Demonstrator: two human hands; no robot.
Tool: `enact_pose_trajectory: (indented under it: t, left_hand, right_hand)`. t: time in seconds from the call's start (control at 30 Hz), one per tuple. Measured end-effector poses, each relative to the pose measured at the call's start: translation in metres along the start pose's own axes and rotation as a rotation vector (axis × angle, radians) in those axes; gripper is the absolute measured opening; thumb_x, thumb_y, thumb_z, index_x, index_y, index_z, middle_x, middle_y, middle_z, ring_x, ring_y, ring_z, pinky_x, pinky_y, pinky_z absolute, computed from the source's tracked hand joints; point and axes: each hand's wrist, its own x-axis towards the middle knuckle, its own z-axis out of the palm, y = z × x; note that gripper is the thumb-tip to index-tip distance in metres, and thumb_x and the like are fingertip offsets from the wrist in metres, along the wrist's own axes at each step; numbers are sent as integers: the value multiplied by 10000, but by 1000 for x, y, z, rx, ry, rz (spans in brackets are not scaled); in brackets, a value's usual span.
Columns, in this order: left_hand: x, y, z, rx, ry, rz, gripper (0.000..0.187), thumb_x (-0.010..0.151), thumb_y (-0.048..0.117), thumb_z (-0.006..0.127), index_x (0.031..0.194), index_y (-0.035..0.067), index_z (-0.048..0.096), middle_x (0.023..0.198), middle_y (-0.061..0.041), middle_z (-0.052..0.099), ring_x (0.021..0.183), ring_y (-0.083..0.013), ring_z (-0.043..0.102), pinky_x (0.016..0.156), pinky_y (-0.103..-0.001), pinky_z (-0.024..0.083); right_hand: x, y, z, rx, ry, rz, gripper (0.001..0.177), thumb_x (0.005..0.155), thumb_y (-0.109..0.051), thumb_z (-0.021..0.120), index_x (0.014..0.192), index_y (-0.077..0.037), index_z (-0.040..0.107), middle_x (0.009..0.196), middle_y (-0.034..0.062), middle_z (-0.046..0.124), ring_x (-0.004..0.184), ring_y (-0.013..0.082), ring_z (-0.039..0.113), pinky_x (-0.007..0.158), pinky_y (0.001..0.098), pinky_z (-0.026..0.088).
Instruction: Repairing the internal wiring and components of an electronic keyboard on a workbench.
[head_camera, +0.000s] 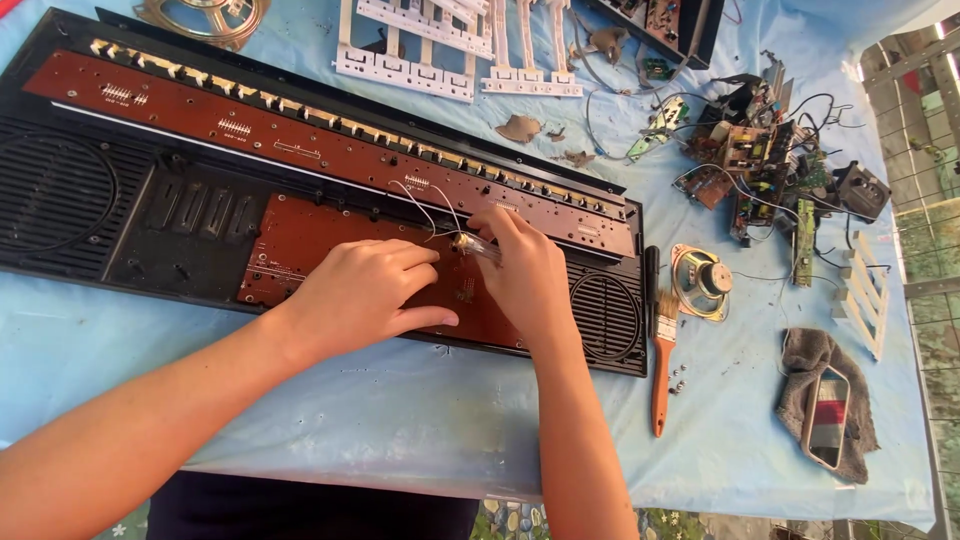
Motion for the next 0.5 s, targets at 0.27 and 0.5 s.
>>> enact_pose_trajectory:
  t: [0.27,0.5]
  left_hand:
    - [3,3,-9,-9,-17,-1,496,983,594,603,994,117,738,1128,-64,747,1133,-231,705,894,-354,575]
    - [4,6,-13,-20,-42,-19,516,985,620,569,998,133,737,1131,-53,751,1144,-220,703,871,-359,587]
  right_hand:
    - [-21,22,-13,364,222,6,180,938,-130,772,1111,-165,739,750,21,688,603,207,619,662,306,537]
    - [-23,37,-13,373,392,41,143,926,-21,767,1042,-102,749,714,43,706,438,133,402,478,263,393]
